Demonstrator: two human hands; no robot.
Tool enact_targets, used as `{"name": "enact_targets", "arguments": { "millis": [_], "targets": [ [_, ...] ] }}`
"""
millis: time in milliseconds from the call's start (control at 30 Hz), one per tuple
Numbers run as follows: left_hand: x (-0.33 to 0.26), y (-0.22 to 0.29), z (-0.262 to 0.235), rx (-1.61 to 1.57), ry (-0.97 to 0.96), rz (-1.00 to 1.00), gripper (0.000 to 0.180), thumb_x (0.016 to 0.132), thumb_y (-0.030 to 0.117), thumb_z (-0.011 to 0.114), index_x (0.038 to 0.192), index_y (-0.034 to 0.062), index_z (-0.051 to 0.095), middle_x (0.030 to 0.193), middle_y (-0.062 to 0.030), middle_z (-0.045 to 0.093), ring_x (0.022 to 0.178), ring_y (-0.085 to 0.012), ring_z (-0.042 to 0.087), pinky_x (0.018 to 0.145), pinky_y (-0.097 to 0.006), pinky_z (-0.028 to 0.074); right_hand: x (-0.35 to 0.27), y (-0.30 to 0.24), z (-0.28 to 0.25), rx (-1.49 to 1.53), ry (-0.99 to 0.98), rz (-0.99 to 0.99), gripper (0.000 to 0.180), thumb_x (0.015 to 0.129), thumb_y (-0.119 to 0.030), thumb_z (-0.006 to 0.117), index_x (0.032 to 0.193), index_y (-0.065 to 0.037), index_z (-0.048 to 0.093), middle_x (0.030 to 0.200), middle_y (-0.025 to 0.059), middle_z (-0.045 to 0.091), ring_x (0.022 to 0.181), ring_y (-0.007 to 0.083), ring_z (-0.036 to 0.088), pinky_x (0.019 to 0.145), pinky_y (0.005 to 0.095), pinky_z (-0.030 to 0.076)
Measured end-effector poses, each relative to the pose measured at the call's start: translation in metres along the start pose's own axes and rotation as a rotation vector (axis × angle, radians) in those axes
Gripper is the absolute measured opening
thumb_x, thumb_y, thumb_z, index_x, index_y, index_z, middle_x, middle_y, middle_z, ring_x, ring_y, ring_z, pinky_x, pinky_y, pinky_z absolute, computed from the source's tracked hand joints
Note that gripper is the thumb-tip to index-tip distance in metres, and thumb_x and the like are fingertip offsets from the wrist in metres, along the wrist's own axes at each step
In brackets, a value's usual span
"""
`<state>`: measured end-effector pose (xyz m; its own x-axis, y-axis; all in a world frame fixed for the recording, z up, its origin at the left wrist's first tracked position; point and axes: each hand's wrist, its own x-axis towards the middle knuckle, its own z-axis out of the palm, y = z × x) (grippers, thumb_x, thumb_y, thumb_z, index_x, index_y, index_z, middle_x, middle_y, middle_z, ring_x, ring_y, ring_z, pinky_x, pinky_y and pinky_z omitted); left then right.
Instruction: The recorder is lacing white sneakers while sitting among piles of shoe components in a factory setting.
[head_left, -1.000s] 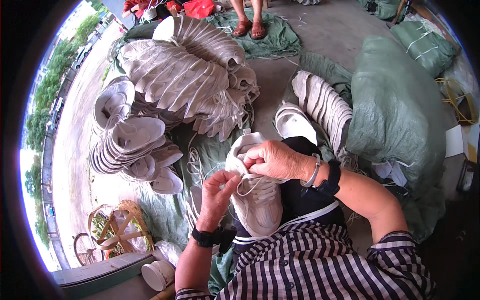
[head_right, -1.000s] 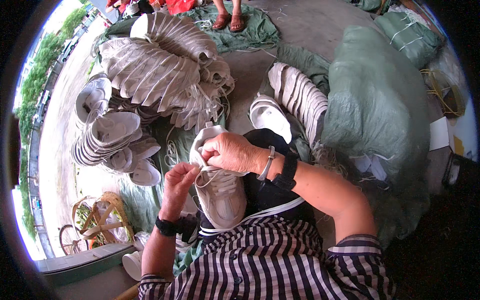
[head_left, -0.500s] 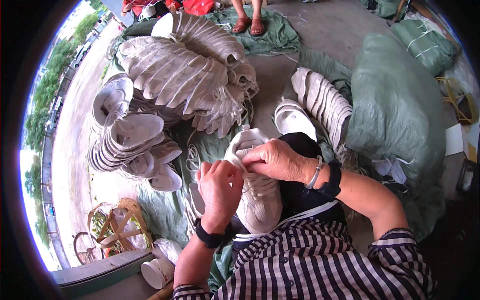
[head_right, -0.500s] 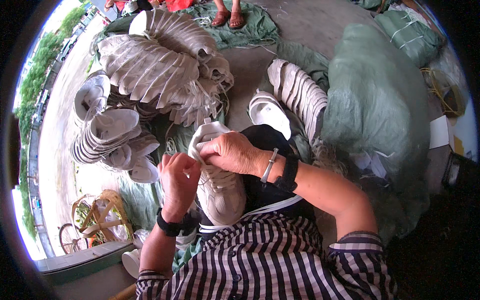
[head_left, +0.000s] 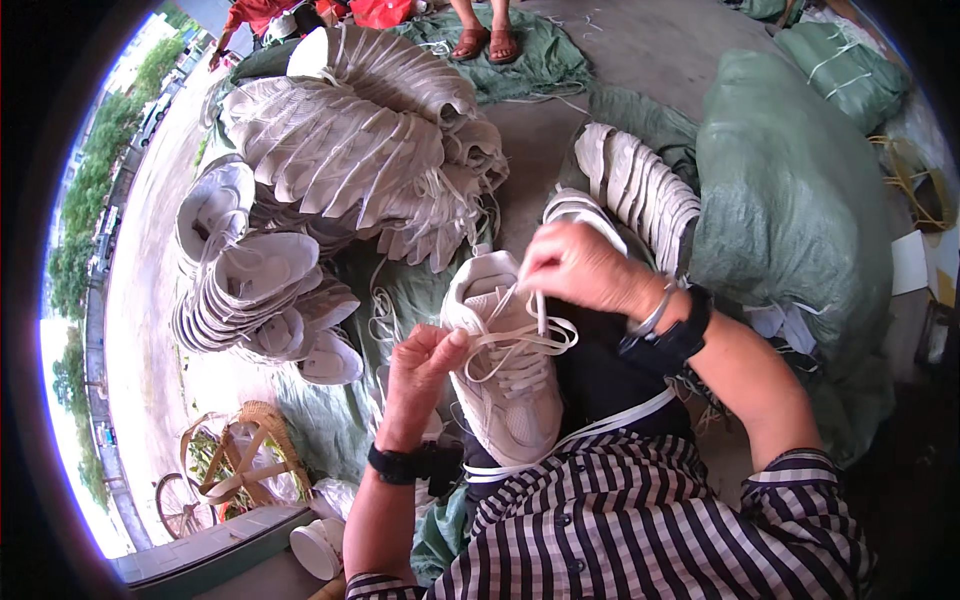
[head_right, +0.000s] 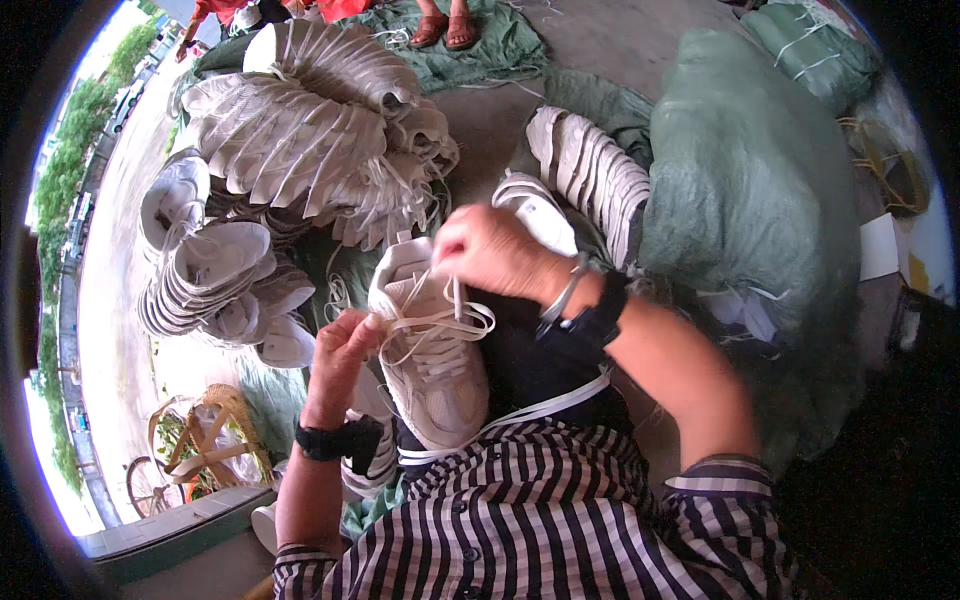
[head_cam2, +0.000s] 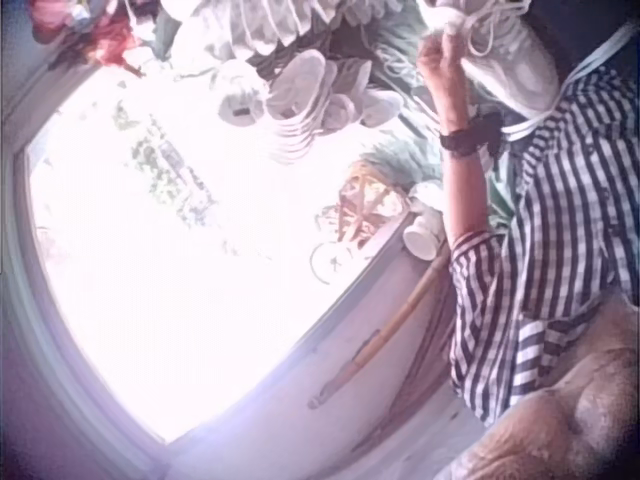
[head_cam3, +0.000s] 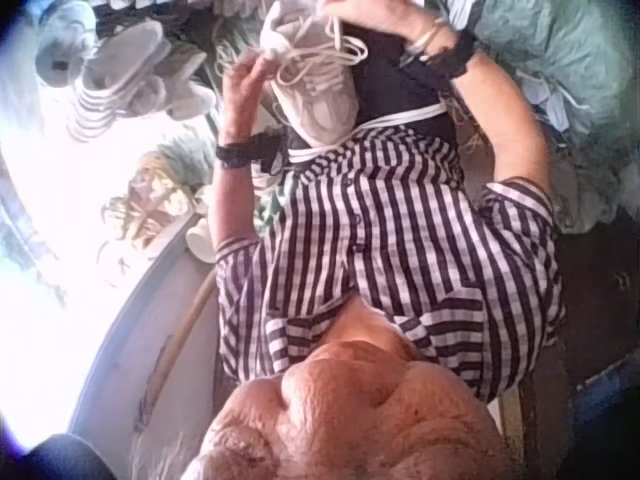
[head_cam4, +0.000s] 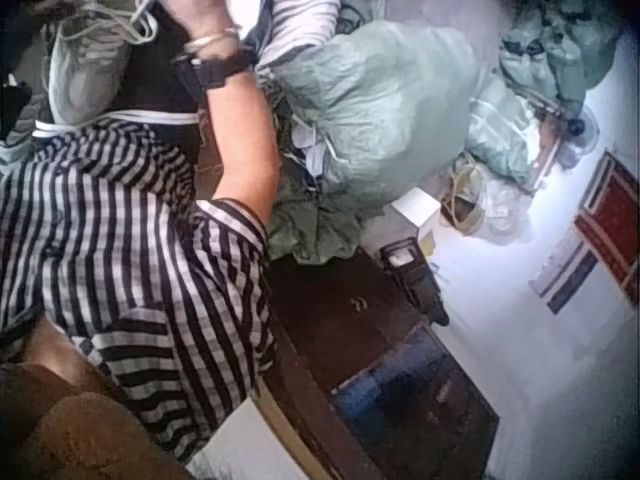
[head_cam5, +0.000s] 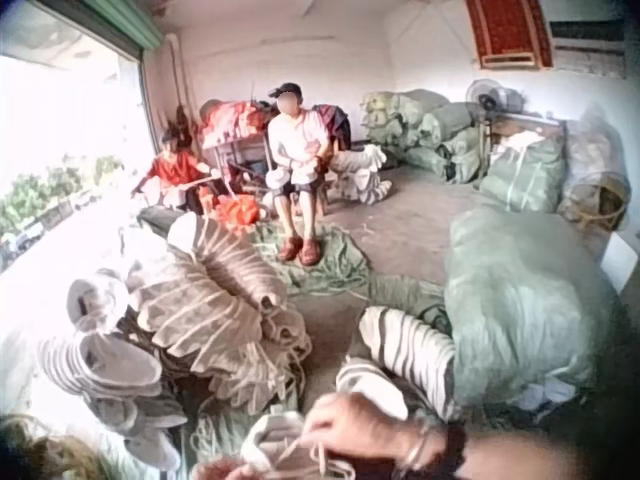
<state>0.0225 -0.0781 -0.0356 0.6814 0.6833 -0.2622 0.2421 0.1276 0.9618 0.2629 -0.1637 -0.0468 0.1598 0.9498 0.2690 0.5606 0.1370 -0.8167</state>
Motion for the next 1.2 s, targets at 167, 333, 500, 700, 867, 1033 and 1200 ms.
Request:
{"name": "enact_targets", "arguments": {
  "millis": [167, 333, 500, 700, 867, 1033, 1200],
  "targets": [
    [-0.011, 0.002, 0.002, -0.057, -0.121, -0.052, 0.021, 0.09, 0.022, 0.06, 0.093, 0.0013, 0.059, 0.084, 0.0, 0.061, 0.077, -0.0067, 0.053, 0.073, -0.021, 0.041, -0.031, 0.054, -0.04, -0.202, 0.15, 0.467, 0.016, 0.073, -0.015, 0.072, 0.073, -0.001, 0.065, 0.065, 0.0066, 0.063, 0.06, 0.012, 0.058, 0.058, 0.0272, 0.046],
    [-0.017, 0.009, 0.014, -0.105, -0.037, -0.026, 0.021, 0.089, 0.018, 0.061, 0.098, 0.0006, 0.055, 0.088, -0.002, 0.06, 0.08, -0.0062, 0.054, 0.074, -0.021, 0.043, -0.051, 0.032, -0.019, 0.151, 0.134, 0.422, 0.021, 0.085, -0.019, 0.064, 0.093, 0.0, 0.059, 0.059, 0.0026, 0.057, 0.051, 0.0076, 0.052, 0.047, 0.023, 0.043],
    [-0.015, 0.004, 0.026, -0.037, -0.002, 0.026, 0.02, 0.086, 0.011, 0.063, 0.097, -0.0003, 0.051, 0.09, -0.0029, 0.059, 0.076, -0.0062, 0.054, 0.07, -0.02, 0.044, -0.049, -0.029, -0.005, 0.376, -0.279, 0.76, 0.027, 0.091, -0.026, 0.056, 0.09, 0.001, 0.059, 0.056, 0.0031, 0.056, 0.036, 0.0068, 0.045, 0.034, 0.0214, 0.036],
    [-0.024, 0.018, 0.027, -0.162, -0.04, -0.054, 0.017, 0.087, 0.014, 0.059, 0.1, 0.0038, 0.053, 0.083, 0.0003, 0.06, 0.066, -0.0043, 0.05, 0.06, -0.021, 0.039, -0.052, -0.025, 0.0, 0.425, -0.377, 0.742, 0.023, 0.088, -0.02, 0.057, 0.085, 0.003, 0.058, 0.055, 0.0045, 0.057, 0.036, 0.0069, 0.046, 0.034, 0.0209, 0.035],
    [-0.019, 0.019, 0.025, -0.235, 0.12, -0.227, 0.03, 0.091, 0.037, 0.052, 0.095, 0.0073, 0.057, 0.069, 0.0013, 0.056, 0.058, -0.0059, 0.043, 0.056, -0.02, 0.033, -0.05, -0.027, 0.002, 0.415, -0.392, 0.731, 0.021, 0.088, -0.018, 0.057, 0.081, 0.001, 0.058, 0.054, 0.004, 0.056, 0.036, 0.0065, 0.045, 0.034, 0.0204, 0.034],
    [-0.011, 0.006, 0.026, -0.062, 0.063, -0.112, 0.017, 0.087, 0.021, 0.061, 0.083, 0.0058, 0.055, 0.067, -0.0003, 0.059, 0.056, -0.0066, 0.048, 0.058, -0.019, 0.038, -0.055, -0.029, -0.001, 0.401, -0.381, 0.735, 0.021, 0.088, -0.019, 0.057, 0.077, -0.001, 0.056, 0.053, 0.0029, 0.055, 0.035, 0.006, 0.044, 0.034, 0.0202, 0.033],
    [-0.028, -0.001, 0.017, -0.296, 0.003, -0.056, 0.016, 0.082, 0.01, 0.067, 0.072, 0.0069, 0.054, 0.07, -0.0036, 0.062, 0.065, -0.0061, 0.054, 0.064, -0.019, 0.04, -0.07, -0.031, -0.005, 0.615, -0.45, 0.744, 0.023, 0.09, -0.023, 0.055, 0.078, -0.002, 0.056, 0.052, 0.0018, 0.054, 0.035, 0.0042, 0.042, 0.033, 0.019, 0.032]
  ]
}}
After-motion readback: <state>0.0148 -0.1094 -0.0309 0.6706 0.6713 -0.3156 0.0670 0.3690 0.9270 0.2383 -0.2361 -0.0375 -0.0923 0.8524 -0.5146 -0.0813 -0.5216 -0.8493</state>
